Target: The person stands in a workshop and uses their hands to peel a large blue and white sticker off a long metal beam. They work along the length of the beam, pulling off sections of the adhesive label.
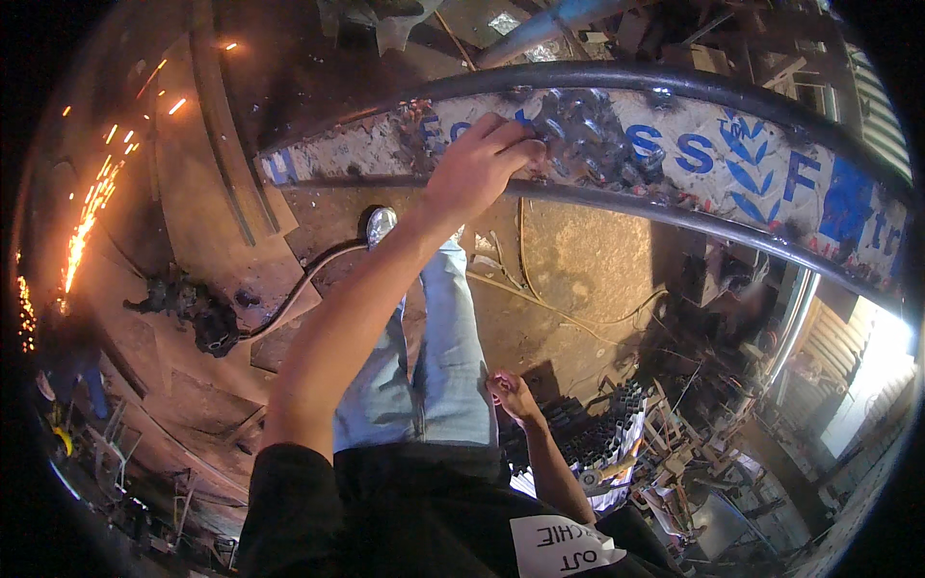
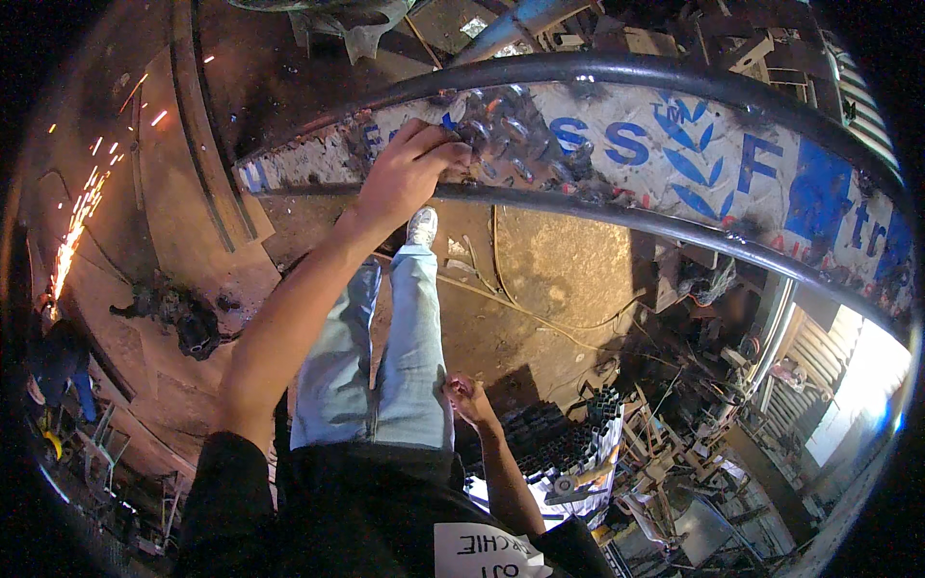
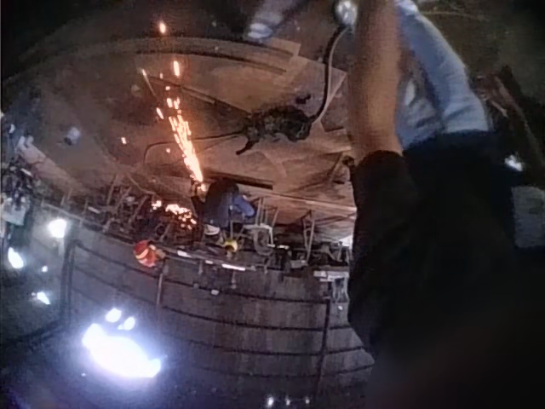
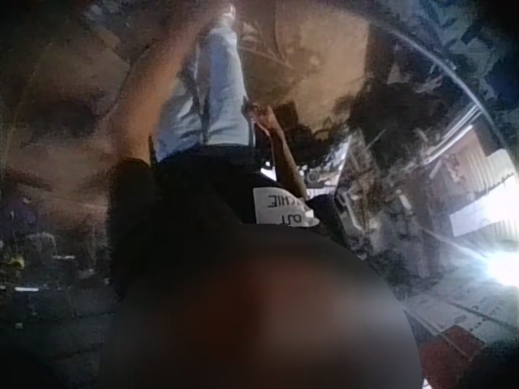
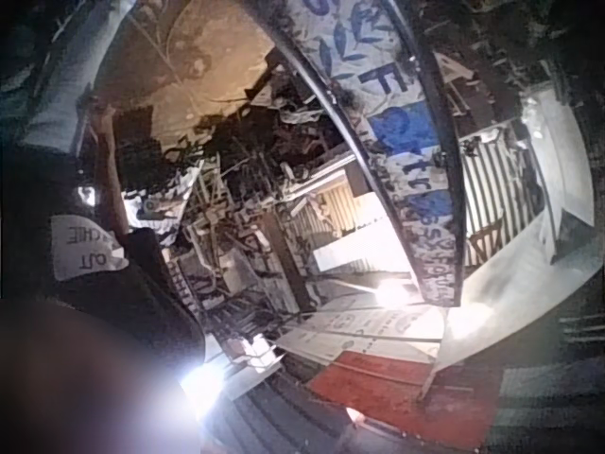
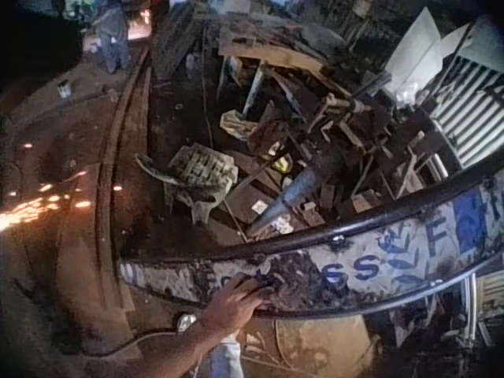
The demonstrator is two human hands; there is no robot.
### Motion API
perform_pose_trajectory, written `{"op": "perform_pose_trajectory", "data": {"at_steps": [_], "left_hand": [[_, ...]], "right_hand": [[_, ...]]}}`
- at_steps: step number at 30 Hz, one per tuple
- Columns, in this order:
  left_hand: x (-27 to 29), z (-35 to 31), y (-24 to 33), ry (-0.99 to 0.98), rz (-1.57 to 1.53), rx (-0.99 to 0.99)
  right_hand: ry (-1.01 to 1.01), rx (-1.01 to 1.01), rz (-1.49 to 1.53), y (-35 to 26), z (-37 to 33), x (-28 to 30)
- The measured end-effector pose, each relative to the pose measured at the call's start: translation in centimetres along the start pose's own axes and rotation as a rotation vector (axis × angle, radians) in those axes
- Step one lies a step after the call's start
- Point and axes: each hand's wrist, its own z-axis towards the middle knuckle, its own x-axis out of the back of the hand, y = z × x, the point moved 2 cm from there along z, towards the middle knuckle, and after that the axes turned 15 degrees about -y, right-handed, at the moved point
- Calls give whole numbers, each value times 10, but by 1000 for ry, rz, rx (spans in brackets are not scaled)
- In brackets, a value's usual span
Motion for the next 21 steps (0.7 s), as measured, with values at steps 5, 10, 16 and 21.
{"op": "perform_pose_trajectory", "data": {"at_steps": [5,10,16,21], "left_hand": [[2,7,-8,-150,130,-71],[4,4,-12,-159,67,-99],[7,-4,-4,-36,-6,-115],[9,-4,-6,-61,91,-173]], "right_hand": [[40,-20,2,0,0,-1],[0,-31,-18,-1,0,0],[52,-11,10,7,3,-1],[13,-47,24,3,3,-1]]}}
